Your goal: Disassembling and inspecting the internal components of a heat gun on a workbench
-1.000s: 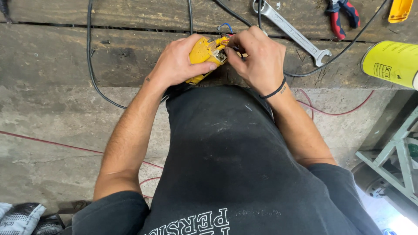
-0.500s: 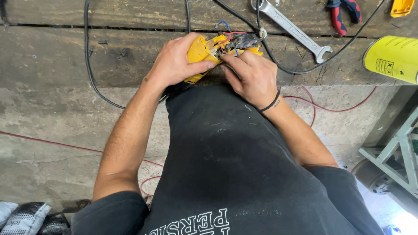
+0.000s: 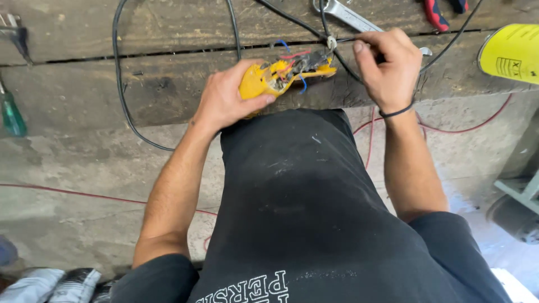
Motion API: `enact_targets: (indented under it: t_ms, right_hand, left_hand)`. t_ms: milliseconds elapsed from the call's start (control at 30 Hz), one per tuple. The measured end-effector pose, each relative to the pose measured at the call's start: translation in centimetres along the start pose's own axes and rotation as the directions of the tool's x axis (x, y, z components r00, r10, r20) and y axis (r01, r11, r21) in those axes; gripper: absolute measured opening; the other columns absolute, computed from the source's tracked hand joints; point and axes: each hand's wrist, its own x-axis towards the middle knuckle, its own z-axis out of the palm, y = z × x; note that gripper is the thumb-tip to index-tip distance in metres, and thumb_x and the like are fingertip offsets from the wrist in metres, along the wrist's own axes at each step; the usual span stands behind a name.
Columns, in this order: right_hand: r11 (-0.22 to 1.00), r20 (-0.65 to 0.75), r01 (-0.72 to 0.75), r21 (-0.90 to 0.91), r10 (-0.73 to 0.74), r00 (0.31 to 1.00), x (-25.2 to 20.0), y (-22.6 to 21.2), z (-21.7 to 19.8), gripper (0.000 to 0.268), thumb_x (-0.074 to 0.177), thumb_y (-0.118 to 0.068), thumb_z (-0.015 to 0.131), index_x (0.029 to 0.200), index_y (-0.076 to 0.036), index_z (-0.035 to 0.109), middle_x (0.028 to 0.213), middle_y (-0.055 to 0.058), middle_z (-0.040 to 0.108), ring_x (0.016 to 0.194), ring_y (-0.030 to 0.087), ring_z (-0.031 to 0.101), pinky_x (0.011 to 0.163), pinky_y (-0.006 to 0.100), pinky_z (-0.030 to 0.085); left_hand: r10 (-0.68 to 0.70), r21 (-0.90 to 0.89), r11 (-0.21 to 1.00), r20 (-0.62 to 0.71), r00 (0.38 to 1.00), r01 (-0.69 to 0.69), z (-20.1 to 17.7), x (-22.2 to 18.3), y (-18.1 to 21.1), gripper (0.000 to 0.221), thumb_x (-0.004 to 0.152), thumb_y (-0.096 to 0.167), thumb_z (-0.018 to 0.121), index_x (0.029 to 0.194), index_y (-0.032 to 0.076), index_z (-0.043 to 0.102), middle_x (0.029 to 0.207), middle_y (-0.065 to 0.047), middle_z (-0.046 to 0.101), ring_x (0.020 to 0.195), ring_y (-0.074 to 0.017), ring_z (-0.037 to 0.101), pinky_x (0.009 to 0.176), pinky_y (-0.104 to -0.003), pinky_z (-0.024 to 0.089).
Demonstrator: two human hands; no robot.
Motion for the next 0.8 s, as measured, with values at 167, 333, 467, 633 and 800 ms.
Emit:
enact_targets:
  t_ms: [167, 333, 467, 633, 800]
  right_hand:
    - [0.994, -0.006, 0.106, 0.0, -0.106, 0.994, -2.3, -0.3, 0.2, 0.011, 0.108, -0.003, 0.07, 0.102, 0.002, 0.078, 0.089, 0.014, 0.072, 0.078, 0.025, 0.063, 0.07, 0.038, 0.05]
    - [0.961, 0.02, 0.146, 0.237, -0.155, 0.988, -4.1, -4.3, 2.0, 0.009, 0.095, -0.018, 0.079, 0.1, -0.011, 0.082, 0.076, 0.011, 0.064, 0.069, 0.032, 0.067, 0.066, 0.04, 0.053]
    - [0.945, -0.024, 0.219, 0.244, -0.22, 0.975, -3.7, -4.0, 2.8, 0.007, 0.095, -0.018, 0.08, 0.096, -0.011, 0.081, 0.072, 0.009, 0.064, 0.062, 0.03, 0.064, 0.061, 0.039, 0.053]
    - [0.945, -0.086, 0.206, 0.252, -0.19, 0.978, -4.6, 0.5, 2.1, 0.013, 0.099, -0.021, 0.079, 0.099, -0.008, 0.083, 0.074, 0.009, 0.062, 0.062, 0.03, 0.063, 0.06, 0.04, 0.051]
    - [0.944, -0.104, 0.153, 0.293, -0.128, 0.986, -4.2, 1.2, 0.8, 0.014, 0.103, -0.014, 0.078, 0.103, -0.002, 0.085, 0.075, 0.012, 0.06, 0.061, 0.032, 0.06, 0.058, 0.04, 0.05]
  left_hand:
    - [0.078, 0.104, 0.992, -0.074, 0.994, -0.07, 0.9, -1.8, 0.8, 0.075, 0.088, 0.059, 0.076, 0.142, 0.012, 0.055, 0.125, -0.011, 0.074, 0.102, -0.0303, 0.074, 0.084, -0.047, 0.056]
    - [0.147, 0.037, 0.989, -0.284, 0.947, -0.143, 1.4, -2.9, 2.3, 0.077, 0.081, 0.05, 0.088, 0.14, 0.01, 0.059, 0.123, -0.017, 0.074, 0.108, -0.0349, 0.074, 0.093, -0.046, 0.059]
    - [0.262, 0.293, 0.947, -0.461, 0.848, -0.134, 2.9, -2.8, 4.2, 0.073, 0.088, 0.058, 0.081, 0.137, 0.007, 0.063, 0.127, -0.014, 0.073, 0.111, -0.0294, 0.074, 0.097, -0.04, 0.059]
    - [0.316, 0.427, 0.9, -0.505, 0.803, -0.085, 5.4, -2.3, 3.5, 0.073, 0.094, 0.067, 0.067, 0.137, 0.007, 0.064, 0.126, -0.011, 0.073, 0.113, -0.0258, 0.073, 0.1, -0.036, 0.058]
    - [0.401, 0.52, 0.847, -0.49, 0.774, -0.11, 6.4, -2.1, 2.9, 0.072, 0.099, 0.067, 0.055, 0.136, 0.006, 0.066, 0.125, -0.011, 0.072, 0.112, -0.0271, 0.073, 0.104, -0.039, 0.056]
